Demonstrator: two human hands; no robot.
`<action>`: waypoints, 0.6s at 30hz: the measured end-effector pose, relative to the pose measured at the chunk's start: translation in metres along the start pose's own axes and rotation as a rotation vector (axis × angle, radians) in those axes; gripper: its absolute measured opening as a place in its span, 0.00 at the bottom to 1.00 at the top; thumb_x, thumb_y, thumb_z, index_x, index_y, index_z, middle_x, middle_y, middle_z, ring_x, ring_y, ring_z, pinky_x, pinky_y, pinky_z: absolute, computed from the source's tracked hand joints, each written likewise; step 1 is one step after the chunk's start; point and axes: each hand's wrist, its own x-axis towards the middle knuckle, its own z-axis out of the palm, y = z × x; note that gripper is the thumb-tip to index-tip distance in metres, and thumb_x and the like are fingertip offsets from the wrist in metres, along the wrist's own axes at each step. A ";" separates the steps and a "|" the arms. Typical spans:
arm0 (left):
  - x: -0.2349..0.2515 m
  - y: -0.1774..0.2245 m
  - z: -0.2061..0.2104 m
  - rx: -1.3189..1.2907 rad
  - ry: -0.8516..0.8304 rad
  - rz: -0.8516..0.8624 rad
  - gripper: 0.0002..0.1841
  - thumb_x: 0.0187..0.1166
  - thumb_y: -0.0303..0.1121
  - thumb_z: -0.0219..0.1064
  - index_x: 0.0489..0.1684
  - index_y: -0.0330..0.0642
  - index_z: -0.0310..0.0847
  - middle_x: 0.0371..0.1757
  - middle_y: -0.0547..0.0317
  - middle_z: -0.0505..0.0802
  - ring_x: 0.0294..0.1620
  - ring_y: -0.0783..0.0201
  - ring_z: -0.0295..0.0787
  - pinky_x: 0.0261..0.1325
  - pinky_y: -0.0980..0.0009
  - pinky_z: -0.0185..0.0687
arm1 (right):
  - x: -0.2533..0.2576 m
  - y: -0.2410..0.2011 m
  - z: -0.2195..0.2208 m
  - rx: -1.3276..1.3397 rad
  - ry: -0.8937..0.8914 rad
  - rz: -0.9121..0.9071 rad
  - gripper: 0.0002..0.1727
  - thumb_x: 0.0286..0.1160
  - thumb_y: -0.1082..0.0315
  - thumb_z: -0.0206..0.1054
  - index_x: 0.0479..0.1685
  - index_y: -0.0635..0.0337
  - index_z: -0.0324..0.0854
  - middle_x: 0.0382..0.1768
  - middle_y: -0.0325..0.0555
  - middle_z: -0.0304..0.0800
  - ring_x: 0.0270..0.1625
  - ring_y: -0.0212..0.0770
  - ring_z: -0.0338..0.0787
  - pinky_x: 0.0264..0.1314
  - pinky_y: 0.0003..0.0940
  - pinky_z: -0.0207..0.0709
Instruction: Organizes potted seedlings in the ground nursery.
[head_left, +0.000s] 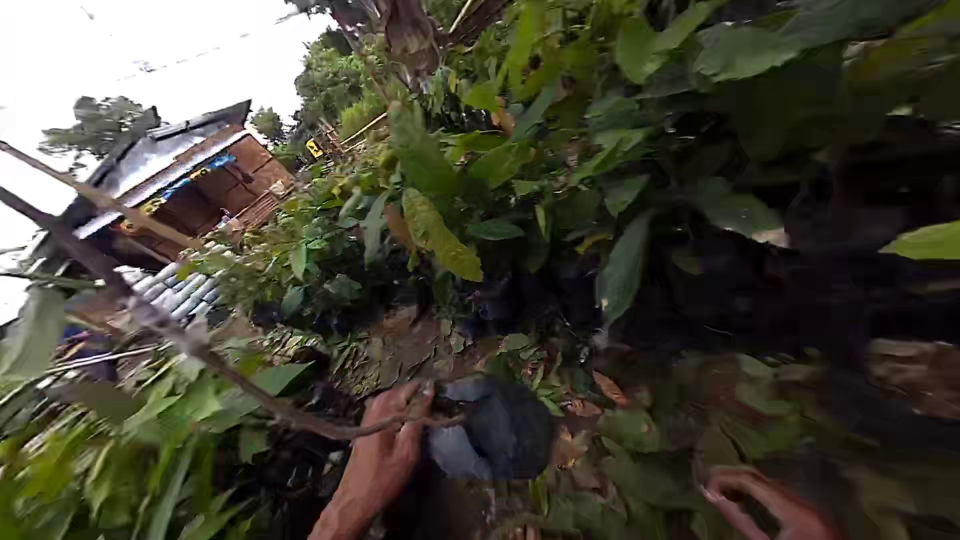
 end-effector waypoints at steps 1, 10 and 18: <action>0.017 0.009 0.022 0.001 -0.070 0.076 0.17 0.85 0.33 0.56 0.44 0.29 0.89 0.36 0.54 0.92 0.43 0.71 0.88 0.56 0.67 0.81 | -0.009 0.000 0.001 -0.021 0.077 0.030 0.14 0.80 0.68 0.68 0.48 0.73 0.88 0.51 0.64 0.92 0.56 0.55 0.93 0.66 0.48 0.85; 0.092 0.114 0.227 -0.151 -0.565 0.309 0.17 0.90 0.31 0.54 0.44 0.27 0.88 0.41 0.40 0.92 0.46 0.52 0.90 0.58 0.51 0.82 | -0.056 0.014 -0.014 -0.062 0.307 0.171 0.10 0.78 0.66 0.69 0.41 0.65 0.90 0.45 0.52 0.94 0.49 0.41 0.94 0.57 0.35 0.87; 0.103 0.163 0.332 -0.145 -0.640 0.189 0.18 0.90 0.32 0.52 0.48 0.23 0.85 0.48 0.31 0.91 0.56 0.41 0.89 0.64 0.46 0.77 | -0.075 0.015 -0.030 -0.134 0.404 0.305 0.09 0.76 0.67 0.69 0.40 0.65 0.90 0.45 0.52 0.95 0.49 0.42 0.94 0.58 0.35 0.87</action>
